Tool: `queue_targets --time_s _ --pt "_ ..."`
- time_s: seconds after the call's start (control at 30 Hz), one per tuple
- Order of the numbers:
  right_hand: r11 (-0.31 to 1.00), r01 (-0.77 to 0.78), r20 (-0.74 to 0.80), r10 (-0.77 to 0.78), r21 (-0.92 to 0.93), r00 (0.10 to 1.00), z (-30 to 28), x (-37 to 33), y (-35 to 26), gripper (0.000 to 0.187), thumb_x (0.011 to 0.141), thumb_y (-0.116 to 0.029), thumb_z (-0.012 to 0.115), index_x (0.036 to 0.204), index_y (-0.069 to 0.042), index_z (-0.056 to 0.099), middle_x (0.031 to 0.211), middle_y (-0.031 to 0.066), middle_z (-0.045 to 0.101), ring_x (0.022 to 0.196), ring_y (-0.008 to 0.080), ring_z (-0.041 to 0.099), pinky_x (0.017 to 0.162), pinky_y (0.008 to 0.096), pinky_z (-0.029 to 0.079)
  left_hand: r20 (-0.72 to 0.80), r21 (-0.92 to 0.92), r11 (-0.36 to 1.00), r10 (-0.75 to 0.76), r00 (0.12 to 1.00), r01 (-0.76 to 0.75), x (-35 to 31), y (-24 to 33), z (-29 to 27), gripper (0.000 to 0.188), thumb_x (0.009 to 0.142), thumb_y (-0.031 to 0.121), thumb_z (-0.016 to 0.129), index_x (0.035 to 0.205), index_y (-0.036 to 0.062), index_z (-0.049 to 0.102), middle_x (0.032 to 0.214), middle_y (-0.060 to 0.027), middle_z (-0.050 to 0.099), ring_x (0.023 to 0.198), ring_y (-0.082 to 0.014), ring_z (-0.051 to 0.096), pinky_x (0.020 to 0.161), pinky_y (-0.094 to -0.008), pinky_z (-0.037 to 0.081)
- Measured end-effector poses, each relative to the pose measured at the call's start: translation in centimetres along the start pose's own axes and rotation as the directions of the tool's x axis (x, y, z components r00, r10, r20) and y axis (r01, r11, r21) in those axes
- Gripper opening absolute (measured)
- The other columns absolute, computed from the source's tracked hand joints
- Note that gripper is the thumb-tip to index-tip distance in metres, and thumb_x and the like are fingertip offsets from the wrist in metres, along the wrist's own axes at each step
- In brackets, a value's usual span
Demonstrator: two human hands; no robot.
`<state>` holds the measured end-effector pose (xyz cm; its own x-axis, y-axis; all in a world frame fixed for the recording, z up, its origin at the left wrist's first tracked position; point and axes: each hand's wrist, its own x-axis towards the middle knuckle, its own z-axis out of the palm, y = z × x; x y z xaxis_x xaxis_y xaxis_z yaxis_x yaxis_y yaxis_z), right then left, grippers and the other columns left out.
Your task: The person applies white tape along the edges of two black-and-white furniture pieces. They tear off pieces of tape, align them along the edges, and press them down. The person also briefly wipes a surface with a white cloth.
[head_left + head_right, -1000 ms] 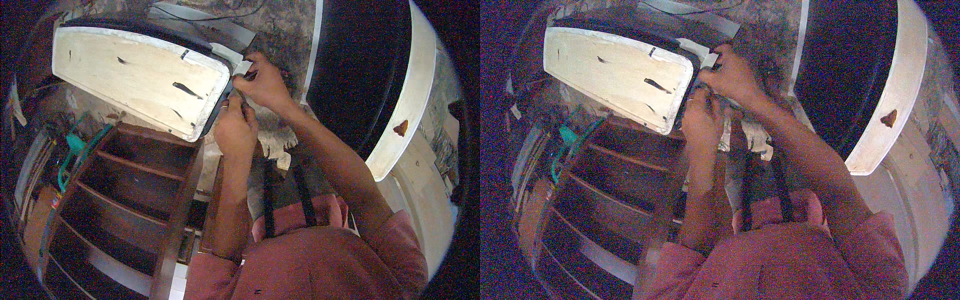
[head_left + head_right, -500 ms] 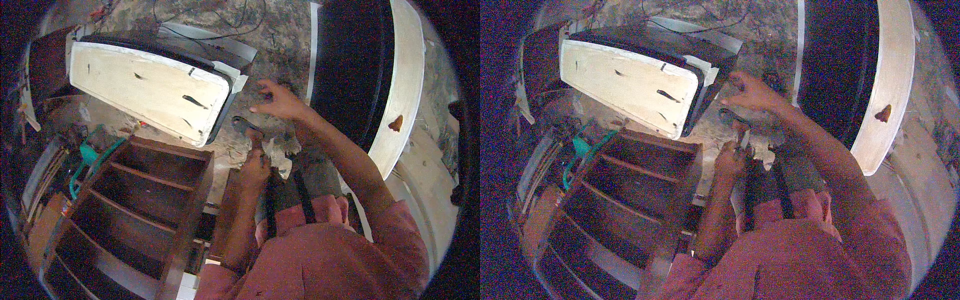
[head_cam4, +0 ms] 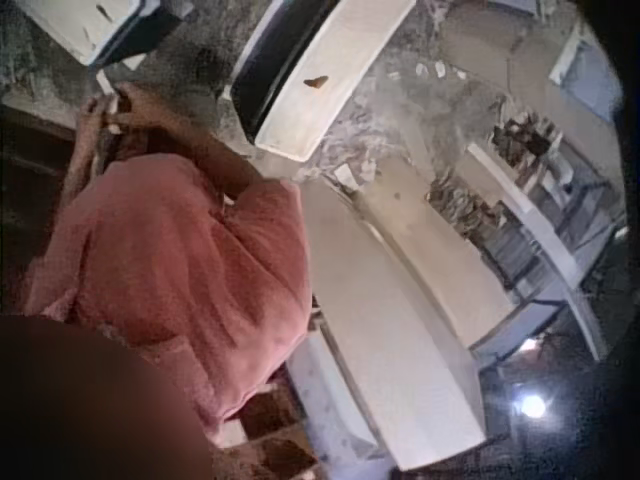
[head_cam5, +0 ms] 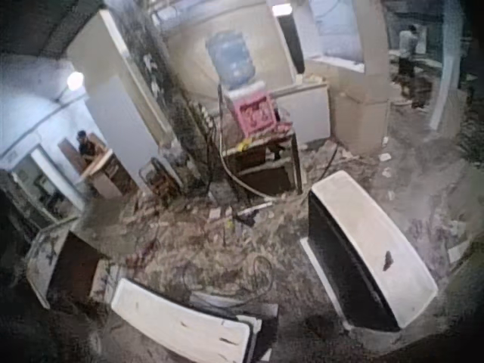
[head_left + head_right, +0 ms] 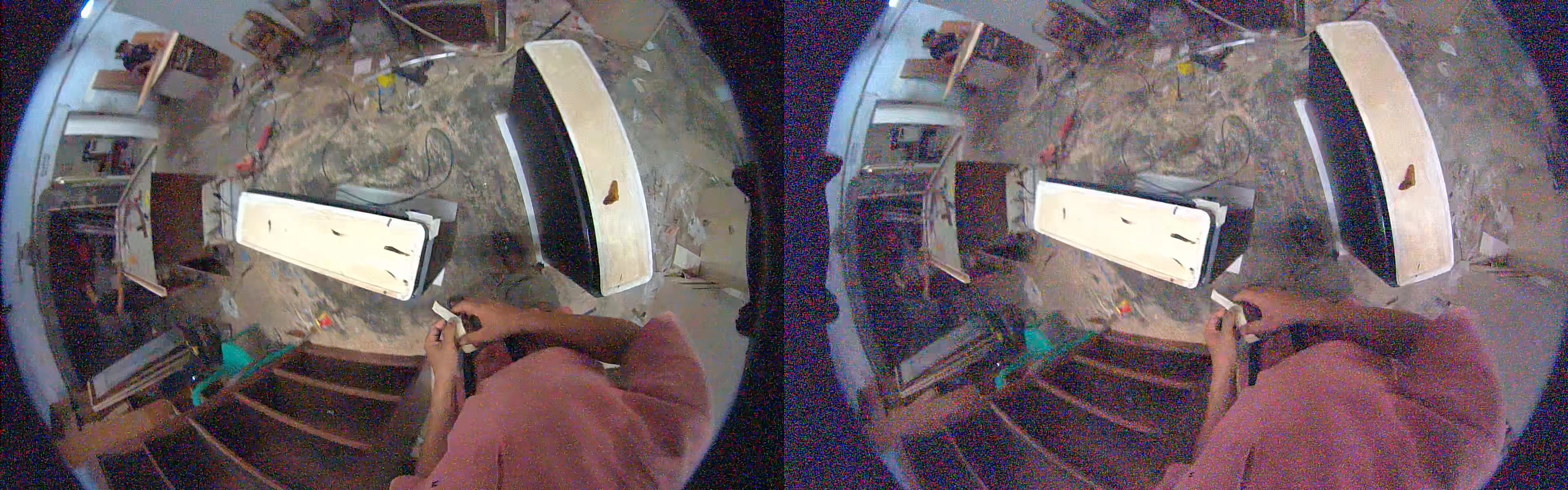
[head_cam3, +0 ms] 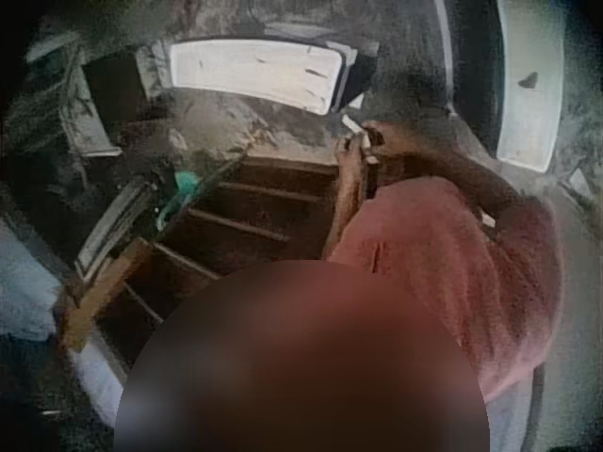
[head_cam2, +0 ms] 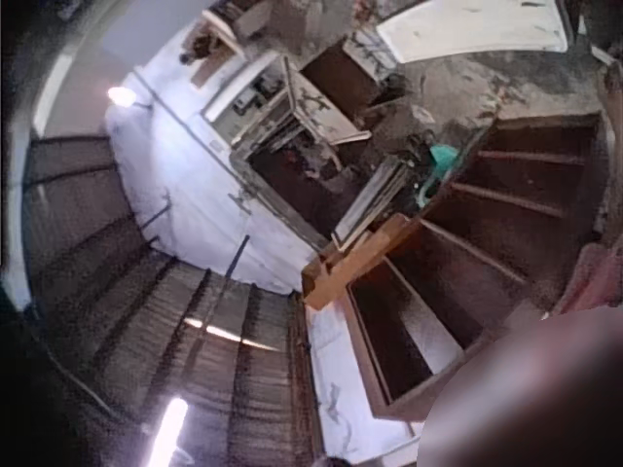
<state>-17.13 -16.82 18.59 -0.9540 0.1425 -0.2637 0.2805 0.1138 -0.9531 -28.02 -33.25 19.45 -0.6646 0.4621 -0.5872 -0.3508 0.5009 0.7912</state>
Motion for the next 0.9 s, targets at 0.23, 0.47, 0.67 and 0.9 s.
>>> queue_targets --time_s 0.23,0.47,0.67,0.9 --pt "0.982 0.166 -0.45 -0.107 0.094 0.887 4.4 2.1 -8.5 0.061 0.081 -0.023 0.078 0.133 -0.003 0.052 0.121 0.0189 0.057 0.11 0.0309 0.059 0.095 0.042 0.049 0.096 -0.309 0.951 0.014 0.995 0.016 -0.8 8.3 -5.7 0.042 0.095 0.013 0.066 0.134 0.0006 0.054 0.104 -0.0042 0.062 0.087 -0.0096 0.059 0.073 -0.025 0.049" --pt "0.983 0.093 -0.636 0.031 0.161 0.771 6.3 2.7 -12.4 0.058 0.081 -0.02 0.073 0.134 -0.006 0.053 0.124 0.0177 0.062 0.109 0.0311 0.065 0.091 0.0421 0.053 0.233 -0.312 0.946 0.171 0.957 -0.093 -0.2 11.1 -6.7 0.047 0.092 0.013 0.069 0.133 -0.0029 0.053 0.122 -0.01 0.061 0.099 -0.0158 0.062 0.078 -0.0281 0.053" --pt "0.99 -0.14 -0.571 0.128 0.023 0.811 4.4 0.7 -13.8 0.05 0.081 -0.018 0.066 0.129 -0.007 0.059 0.102 0.0207 0.072 0.094 0.038 0.071 0.084 0.0448 0.056 0.25 -0.059 0.965 0.262 0.932 -0.255 4.0 10.8 -6.2 0.027 0.09 0.017 0.074 0.104 -0.0044 0.067 0.084 -0.0032 0.068 0.073 -0.0086 0.061 0.057 -0.0253 0.049" --pt "0.954 -0.264 -0.525 0.3 0.145 0.797 0.8 2.7 -11.9 0.046 0.085 -0.031 0.068 0.124 -0.008 0.063 0.101 0.0203 0.072 0.092 0.0372 0.071 0.083 0.0472 0.056 0.303 0.148 0.874 0.405 0.862 -0.463 9.2 10.7 -3.5 0.014 0.087 0.013 0.076 0.086 0.0032 0.067 0.068 0.0031 0.059 0.06 -0.0036 0.048 0.053 -0.022 0.038"
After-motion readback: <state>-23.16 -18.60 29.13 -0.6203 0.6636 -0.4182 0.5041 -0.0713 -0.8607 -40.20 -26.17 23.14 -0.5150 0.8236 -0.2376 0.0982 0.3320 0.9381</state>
